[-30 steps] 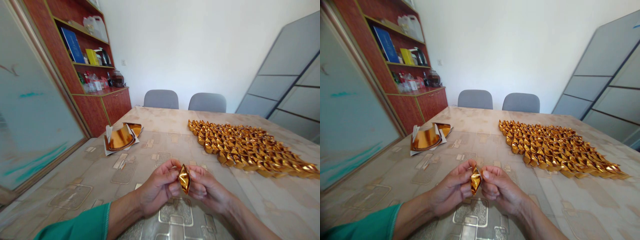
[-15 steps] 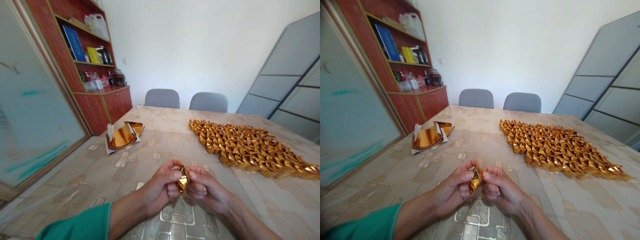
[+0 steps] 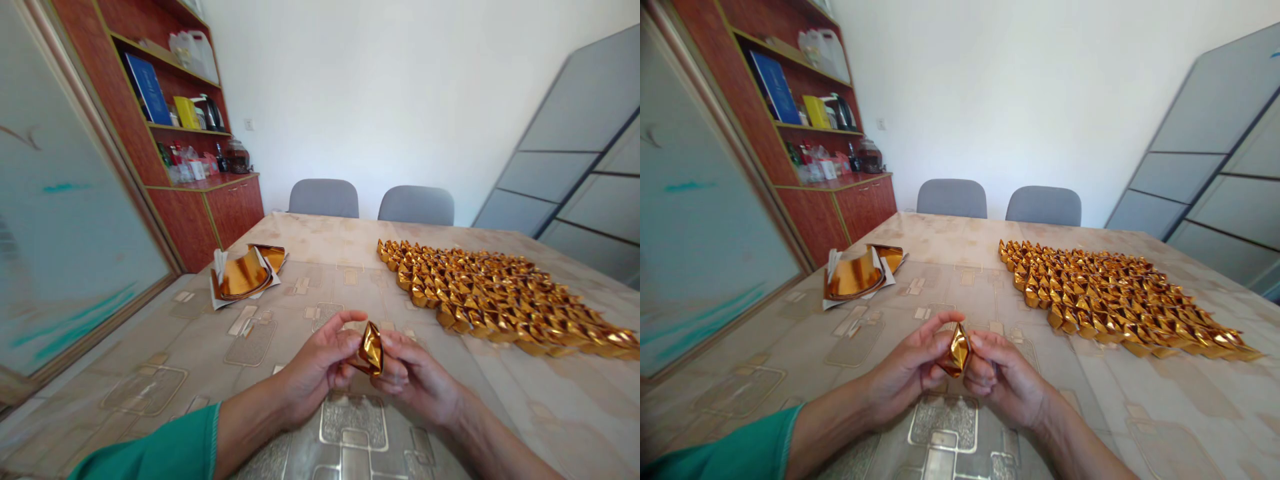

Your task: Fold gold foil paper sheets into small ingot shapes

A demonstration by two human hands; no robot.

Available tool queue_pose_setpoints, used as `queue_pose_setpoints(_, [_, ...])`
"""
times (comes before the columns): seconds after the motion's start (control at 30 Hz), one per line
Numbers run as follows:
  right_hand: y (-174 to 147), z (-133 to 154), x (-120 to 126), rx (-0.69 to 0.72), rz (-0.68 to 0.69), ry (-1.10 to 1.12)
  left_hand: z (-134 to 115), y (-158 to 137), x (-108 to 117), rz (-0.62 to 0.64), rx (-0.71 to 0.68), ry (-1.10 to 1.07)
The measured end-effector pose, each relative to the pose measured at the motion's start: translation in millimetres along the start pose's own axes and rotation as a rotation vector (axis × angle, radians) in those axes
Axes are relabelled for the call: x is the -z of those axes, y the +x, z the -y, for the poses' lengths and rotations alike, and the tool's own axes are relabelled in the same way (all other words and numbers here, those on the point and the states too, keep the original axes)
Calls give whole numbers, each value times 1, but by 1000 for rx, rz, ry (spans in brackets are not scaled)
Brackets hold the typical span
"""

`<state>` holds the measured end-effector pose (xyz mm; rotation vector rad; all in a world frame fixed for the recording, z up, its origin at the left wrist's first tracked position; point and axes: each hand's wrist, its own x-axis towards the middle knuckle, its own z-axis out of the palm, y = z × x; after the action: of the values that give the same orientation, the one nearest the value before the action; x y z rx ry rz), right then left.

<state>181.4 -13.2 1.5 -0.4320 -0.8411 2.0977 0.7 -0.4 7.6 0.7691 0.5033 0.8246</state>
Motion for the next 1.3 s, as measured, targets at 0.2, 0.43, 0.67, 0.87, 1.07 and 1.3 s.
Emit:
queue_pose_setpoints(0.2, [1, -2, -2, 20, -251, -80, -2, 4, -1, -78, -136, 157])
queue_pose_setpoints(0.43, [1, -1, -10, 261, -317, -534, -2, 9, 3, -318, -217, 49])
queue_pose_setpoints(0.67, [3, -5, -12, 409, -315, -798, 0, 4, -5, -241, -217, 128])
queue_pose_setpoints(0.87, [3, -6, -11, 383, -373, -899, 3, 4, -6, -259, -257, 238])
queue_pose_setpoints(1.07, [7, -10, -6, 397, -524, -1032, 9, 7, -2, -294, -228, 266])
queue_pose_setpoints(1.3, [-1, 2, -14, 357, -396, -873, 3, 8, -1, -318, -202, 167])
